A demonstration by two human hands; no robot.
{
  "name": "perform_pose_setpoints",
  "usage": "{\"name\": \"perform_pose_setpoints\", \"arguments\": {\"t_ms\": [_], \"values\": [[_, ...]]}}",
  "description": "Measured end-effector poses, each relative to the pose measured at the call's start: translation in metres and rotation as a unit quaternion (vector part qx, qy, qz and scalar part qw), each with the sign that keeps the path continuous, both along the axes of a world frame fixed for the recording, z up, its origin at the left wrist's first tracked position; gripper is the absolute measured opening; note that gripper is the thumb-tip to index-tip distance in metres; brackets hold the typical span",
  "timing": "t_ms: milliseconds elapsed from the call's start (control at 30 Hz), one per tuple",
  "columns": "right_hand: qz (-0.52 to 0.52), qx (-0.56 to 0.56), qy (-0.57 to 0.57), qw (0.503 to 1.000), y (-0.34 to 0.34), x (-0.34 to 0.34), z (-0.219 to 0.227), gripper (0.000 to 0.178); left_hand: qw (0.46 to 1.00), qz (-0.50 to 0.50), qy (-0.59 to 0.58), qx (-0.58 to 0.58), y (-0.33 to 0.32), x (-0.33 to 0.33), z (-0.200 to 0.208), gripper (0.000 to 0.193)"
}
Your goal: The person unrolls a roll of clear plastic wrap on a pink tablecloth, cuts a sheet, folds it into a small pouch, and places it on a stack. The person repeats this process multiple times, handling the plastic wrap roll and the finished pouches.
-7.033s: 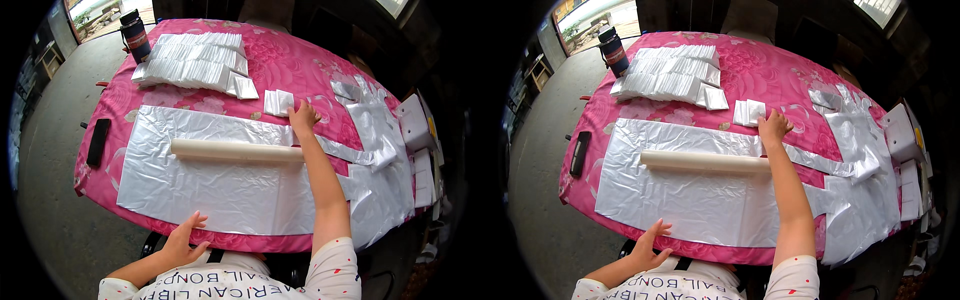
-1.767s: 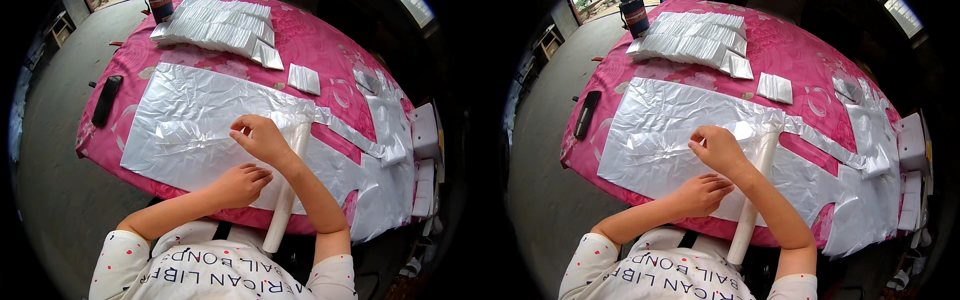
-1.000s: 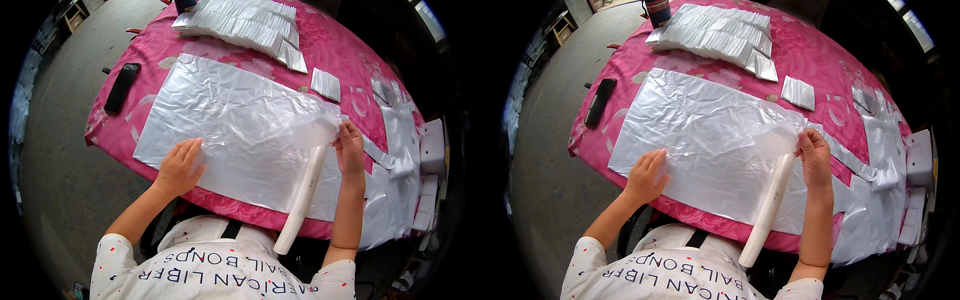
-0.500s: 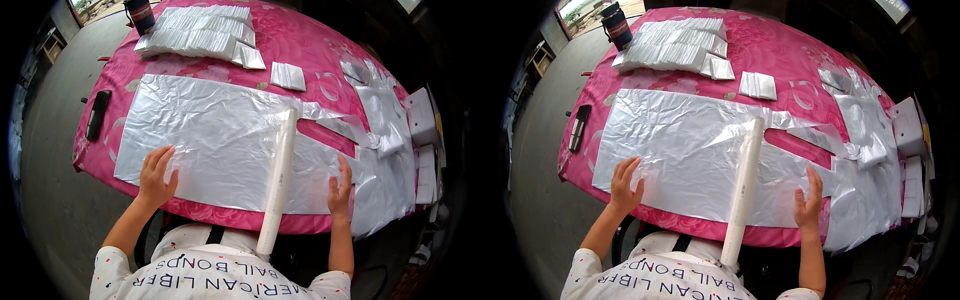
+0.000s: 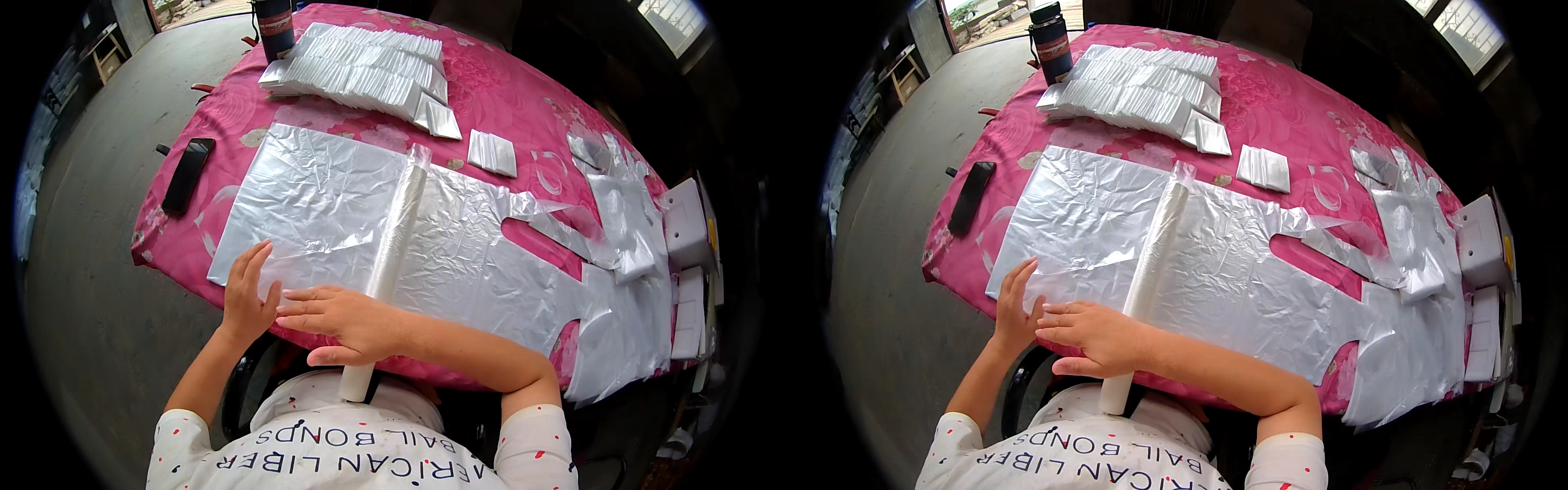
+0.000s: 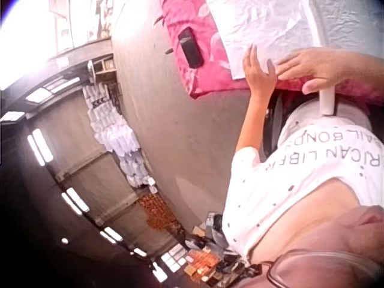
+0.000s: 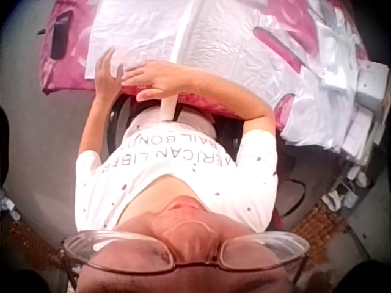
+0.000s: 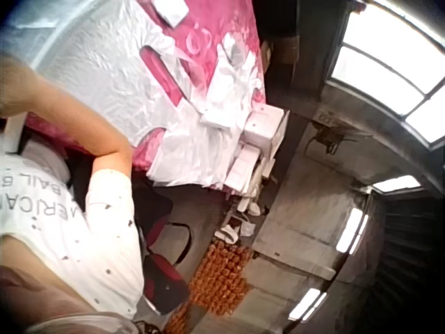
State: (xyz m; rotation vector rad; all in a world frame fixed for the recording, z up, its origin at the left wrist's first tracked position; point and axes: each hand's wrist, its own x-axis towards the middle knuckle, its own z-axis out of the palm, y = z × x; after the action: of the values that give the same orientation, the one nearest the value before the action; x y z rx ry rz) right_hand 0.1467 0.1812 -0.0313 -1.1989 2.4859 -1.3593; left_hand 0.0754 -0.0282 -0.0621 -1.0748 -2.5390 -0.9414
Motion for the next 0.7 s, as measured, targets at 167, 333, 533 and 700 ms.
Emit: {"name": "perform_pose_setpoints", "arguments": {"t_ms": [167,333,533,700], "values": [[-0.049,-0.028,0.054,0.997,-0.002,-0.029,0.021,0.050,0.998,0.055,-0.029,-0.007,-0.044,0.004,0.000,0.049],[-0.172,0.204,0.124,0.956,0.015,-0.072,-0.020,0.054,0.993,0.064,-0.098,0.007,-0.079,0.022,0.001,0.045],[-0.172,0.239,0.129,0.947,-0.062,-0.137,-0.040,0.056,0.965,0.100,-0.244,-0.005,-0.074,0.035,0.009,0.063],[-0.424,0.016,0.042,0.905,-0.125,-0.148,-0.056,0.071,0.946,0.155,-0.275,-0.072,-0.068,0.031,0.014,0.074]]}}
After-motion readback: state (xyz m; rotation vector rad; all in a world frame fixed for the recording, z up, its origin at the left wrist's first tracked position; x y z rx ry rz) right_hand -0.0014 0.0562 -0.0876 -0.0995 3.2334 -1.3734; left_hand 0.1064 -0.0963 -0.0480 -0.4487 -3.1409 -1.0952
